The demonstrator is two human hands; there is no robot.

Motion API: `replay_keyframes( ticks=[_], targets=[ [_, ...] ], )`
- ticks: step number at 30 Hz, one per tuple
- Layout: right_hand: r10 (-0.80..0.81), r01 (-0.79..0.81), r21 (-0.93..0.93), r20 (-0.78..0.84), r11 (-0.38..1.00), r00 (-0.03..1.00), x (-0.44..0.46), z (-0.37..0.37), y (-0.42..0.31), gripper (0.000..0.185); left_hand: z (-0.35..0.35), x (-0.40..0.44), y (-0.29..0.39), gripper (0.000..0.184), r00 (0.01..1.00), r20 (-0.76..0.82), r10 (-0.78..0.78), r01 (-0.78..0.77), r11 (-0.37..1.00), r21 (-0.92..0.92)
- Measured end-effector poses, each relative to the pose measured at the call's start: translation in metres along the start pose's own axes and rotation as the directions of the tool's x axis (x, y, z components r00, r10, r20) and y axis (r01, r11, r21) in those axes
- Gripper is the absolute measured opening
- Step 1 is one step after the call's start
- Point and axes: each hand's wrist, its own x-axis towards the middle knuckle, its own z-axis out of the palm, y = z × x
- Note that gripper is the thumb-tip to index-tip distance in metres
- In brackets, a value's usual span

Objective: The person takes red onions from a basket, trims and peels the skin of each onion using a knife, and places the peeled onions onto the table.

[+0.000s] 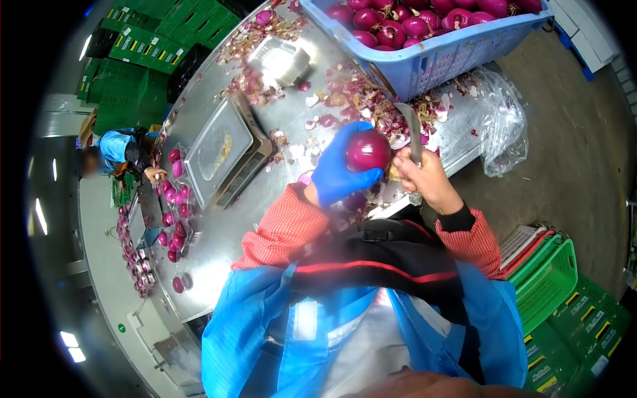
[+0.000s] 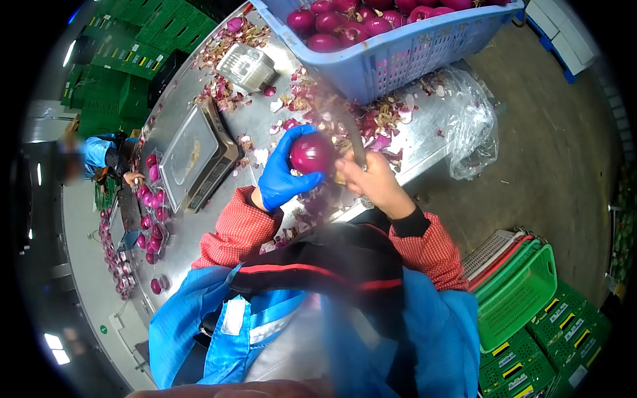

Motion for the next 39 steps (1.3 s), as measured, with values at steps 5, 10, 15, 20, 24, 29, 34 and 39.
replay_keyframes(
  ticks=[5, 10, 15, 20, 24, 29, 34, 39],
  targets=[
    [-0.311, 0.25, -0.392, -0.098, 0.885, 0.945, 0.001, -0.007, 0.01, 0.023, 0.0, 0.004, 0.001, 0.086, 0.994, -0.013, -0.111, 0.112, 0.992, 0.062],
    [-0.157, 0.147, -0.137, -0.066, 0.98, 0.985, 0.004, -0.01, 0.008, 0.059, 0.014, 0.001, 0.005, 0.082, 0.984, -0.016, -0.18, 0.173, 0.966, -0.194],
    [-0.006, 0.021, 0.207, -0.073, 0.978, 0.997, 0.005, 0.004, 0.034, 0.055, 0.018, -0.005, -0.024, 0.087, 0.947, 0.104, -0.304, 0.315, 0.822, -0.474],
    [-0.633, 0.248, -0.915, -0.01, 0.318, 0.774, 0.0, 0.002, 0.006, 0.02, 0.01, -0.008, -0.015, 0.088, 0.949, 0.003, -0.315, 0.289, 0.865, -0.41],
    [-0.587, 0.237, -0.964, 0.26, -0.118, 0.767, -0.01, 0.004, -0.019, 0.023, 0.004, -0.008, -0.004, 0.088, 0.946, 0.073, -0.317, 0.323, 0.887, -0.331],
    [-0.561, 0.24, -0.957, 0.29, -0.162, 0.775, -0.003, -0.003, -0.018, 0.024, -0.001, -0.007, 0.004, 0.087, 0.941, 0.117, -0.316, 0.33, 0.935, -0.132],
    [-0.629, 0.26, -0.952, 0.301, -0.159, 0.717, 0.007, -0.025, 0.0, 0.022, -0.009, -0.009, 0.003, 0.085, 0.885, 0.2, -0.42, 0.445, 0.89, -0.098],
    [-0.651, 0.216, -0.97, 0.238, -0.115, 0.721, 0.004, -0.052, 0.024, 0.022, -0.011, -0.019, 0.011, 0.087, 0.898, 0.257, -0.357, 0.422, 0.863, -0.278]
  ],
)
